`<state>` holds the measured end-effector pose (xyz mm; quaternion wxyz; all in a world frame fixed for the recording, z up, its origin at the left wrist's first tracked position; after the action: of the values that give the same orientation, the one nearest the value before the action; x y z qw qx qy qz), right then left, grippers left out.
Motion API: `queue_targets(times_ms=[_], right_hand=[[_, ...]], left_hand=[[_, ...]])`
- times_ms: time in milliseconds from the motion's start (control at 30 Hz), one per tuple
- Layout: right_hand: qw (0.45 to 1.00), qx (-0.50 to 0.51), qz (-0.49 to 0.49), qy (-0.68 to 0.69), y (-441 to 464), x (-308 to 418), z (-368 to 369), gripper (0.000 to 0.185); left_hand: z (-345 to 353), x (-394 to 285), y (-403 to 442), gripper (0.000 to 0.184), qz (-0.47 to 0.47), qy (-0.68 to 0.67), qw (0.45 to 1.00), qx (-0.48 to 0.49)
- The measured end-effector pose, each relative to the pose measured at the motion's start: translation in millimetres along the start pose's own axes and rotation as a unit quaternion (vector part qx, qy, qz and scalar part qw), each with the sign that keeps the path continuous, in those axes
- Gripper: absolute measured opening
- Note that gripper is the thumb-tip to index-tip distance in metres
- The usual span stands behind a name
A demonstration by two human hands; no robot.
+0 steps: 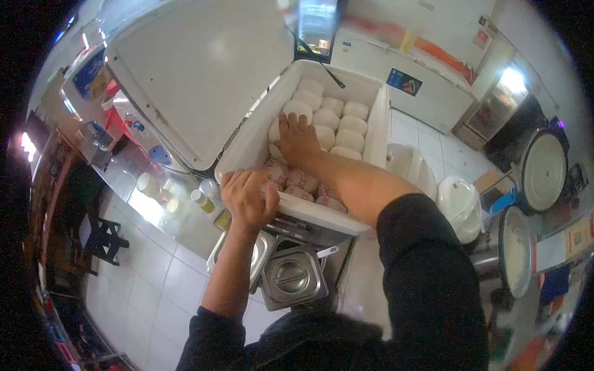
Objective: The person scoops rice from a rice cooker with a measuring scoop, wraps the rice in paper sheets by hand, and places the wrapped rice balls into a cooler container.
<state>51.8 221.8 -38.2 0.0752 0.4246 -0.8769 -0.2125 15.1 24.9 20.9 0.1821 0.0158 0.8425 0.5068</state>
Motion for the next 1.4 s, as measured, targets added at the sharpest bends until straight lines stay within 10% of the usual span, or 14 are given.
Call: queue_targets(times_ms=[333,500,667,767,900,1033,1400], right_hand=[[0.988,0.080,0.096,0.095,13.6,-17.4,-3.1,0.080],[0.978,-0.069,0.005,0.197,-4.7,-49.3,-95.9,0.066],[0.923,-0.145,0.121,0.335,-188.1,-102.3,-211.4,0.043],[0.896,-0.171,0.315,0.262,-345.9,-176.1,-189.8,0.031],[0.875,0.049,0.481,0.035,-574.1,-242.7,-111.2,0.064],[0.788,0.173,0.590,0.024,-661.5,-229.8,-73.6,0.092],[0.884,0.063,0.462,-0.030,-663.9,-235.0,-63.3,0.044]], left_hand=[[6.5,3.6,-3.7,0.017,0.004,0.017,1.000,0.008],[7.2,4.3,-3.6,0.021,0.011,0.031,0.999,0.010],[2.5,-4.1,2.3,0.014,-0.085,-0.020,0.993,0.073],[-40.1,-53.2,13.9,0.015,-0.111,-0.306,0.945,0.035],[-116.6,-177.5,10.0,0.011,0.119,-0.450,0.876,0.130],[-149.8,-247.3,11.2,0.023,0.133,-0.358,0.888,0.257],[-89.6,-374.2,-9.2,0.021,0.330,-0.461,0.775,0.278]])
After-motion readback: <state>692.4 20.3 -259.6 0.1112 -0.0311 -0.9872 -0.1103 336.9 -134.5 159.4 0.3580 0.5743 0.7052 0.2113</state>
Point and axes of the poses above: each hand's wrist, its own y-axis towards the middle knuckle, its own z-axis out of the palm, x = y × z, the point moved 7 cm from there along y, towards the middle knuckle, and after that the axes turned 1 degree about y, right-handed, at the moved point
